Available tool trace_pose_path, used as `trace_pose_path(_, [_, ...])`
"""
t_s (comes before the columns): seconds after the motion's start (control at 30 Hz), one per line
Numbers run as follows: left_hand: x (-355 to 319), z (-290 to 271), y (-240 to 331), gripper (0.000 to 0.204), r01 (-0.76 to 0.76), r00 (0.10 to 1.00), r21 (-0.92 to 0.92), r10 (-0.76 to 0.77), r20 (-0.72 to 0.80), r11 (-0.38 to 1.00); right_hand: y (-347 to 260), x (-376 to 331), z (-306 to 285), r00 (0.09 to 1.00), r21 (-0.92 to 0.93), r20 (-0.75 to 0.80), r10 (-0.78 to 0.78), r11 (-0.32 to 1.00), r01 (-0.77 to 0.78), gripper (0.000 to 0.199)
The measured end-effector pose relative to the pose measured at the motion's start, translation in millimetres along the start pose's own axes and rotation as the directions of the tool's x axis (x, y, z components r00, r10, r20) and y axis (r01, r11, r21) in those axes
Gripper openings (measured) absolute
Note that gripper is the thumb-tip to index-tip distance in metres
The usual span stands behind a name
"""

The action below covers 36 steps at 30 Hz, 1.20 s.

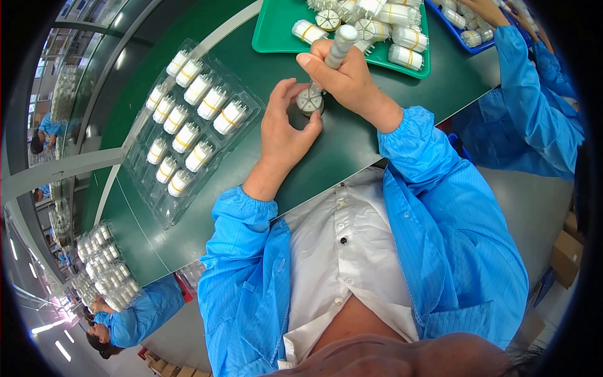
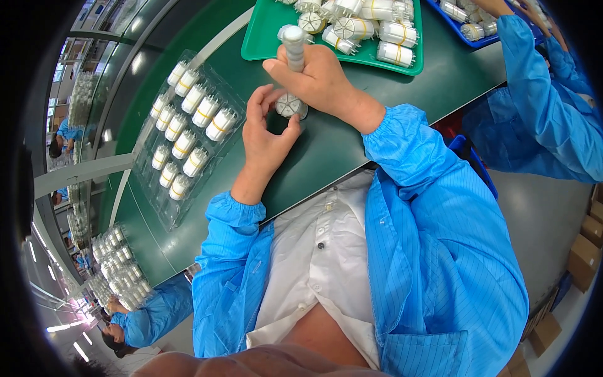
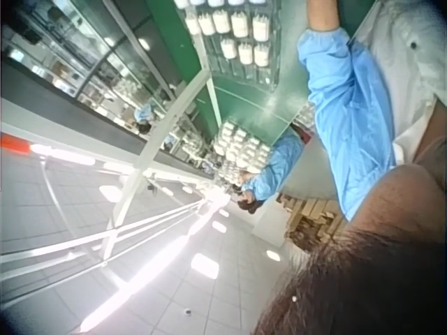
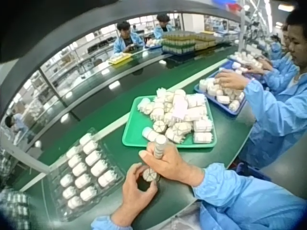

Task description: The person assembles small components onto plastic plugs using a specialized hand tool at a manufacturing workbench.

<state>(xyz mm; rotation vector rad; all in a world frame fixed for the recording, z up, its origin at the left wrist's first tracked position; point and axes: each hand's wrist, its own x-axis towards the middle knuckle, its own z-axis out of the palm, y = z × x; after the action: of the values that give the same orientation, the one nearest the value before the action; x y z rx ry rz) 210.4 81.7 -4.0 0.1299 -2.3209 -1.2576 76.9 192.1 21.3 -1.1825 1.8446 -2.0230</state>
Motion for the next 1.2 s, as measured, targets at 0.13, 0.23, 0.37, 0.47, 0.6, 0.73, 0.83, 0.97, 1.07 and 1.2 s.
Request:
trace_pose_path(0.13, [1, -2, -1, 0.069, -0.044, 0.999, 0.070, 0.045, -0.007, 0.997, -3, -2, 5, 0.999, -0.148, 0.040, -0.029, 0.988, 0.034, 0.035])
trace_pose_path(0.23, [3, -4, 5, 0.070, -0.077, 0.997, 0.281, 0.071, 0.030, 0.957, -10, -3, 7, 0.987, -0.259, 0.081, -0.140, 0.953, 0.157, 0.035])
trace_pose_path(0.37, [-1, -3, -2, 0.069, 0.049, 0.999, 0.153, -0.051, 0.009, 0.987, -7, -2, -1, 0.998, 0.111, -0.002, 0.065, 0.992, -0.064, 0.035])
trace_pose_path(0.47, [-2, -2, -2, 0.069, 0.065, 0.997, -0.006, -0.064, 0.040, 0.998, -6, 0, -2, 0.995, 0.155, -0.017, 0.095, 0.984, -0.091, 0.035])
trace_pose_path(0.6, [1, -2, -3, 0.073, 0.019, 0.996, -0.002, -0.019, 0.089, 1.000, 0, 0, -2, 0.999, 0.010, 0.040, 0.017, 1.000, -0.018, 0.035])
trace_pose_path(0.73, [0, -4, -8, 0.065, 0.007, 0.999, -0.013, -0.006, 0.053, 1.000, 0, 2, 7, 0.995, -0.070, 0.071, -0.067, 0.995, 0.072, 0.034])
trace_pose_path(0.83, [0, -5, 1, 0.050, 0.076, 0.989, 0.045, -0.081, 0.126, 0.996, 2, -3, 3, 0.982, -0.178, 0.149, -0.115, 0.974, 0.141, 0.034])
trace_pose_path(0.97, [1, -22, 1, 0.050, -0.031, 0.995, 0.052, 0.026, 0.093, 0.998, -3, 1, -5, 0.979, 0.174, -0.201, 0.008, 0.984, 0.028, 0.035])
trace_pose_path(1.07, [20, -65, 4, 0.046, -0.173, 0.944, 0.441, 0.276, -0.181, 0.880, -8, 3, -10, 0.970, 0.144, -0.242, 0.019, 0.989, 0.017, 0.036])
trace_pose_path(1.2, [36, -183, -48, 0.052, 0.111, 0.900, 0.810, 0.289, -0.328, 0.575, -7, -5, 0, 0.983, 0.015, -0.181, -0.028, 0.999, 0.031, 0.034])
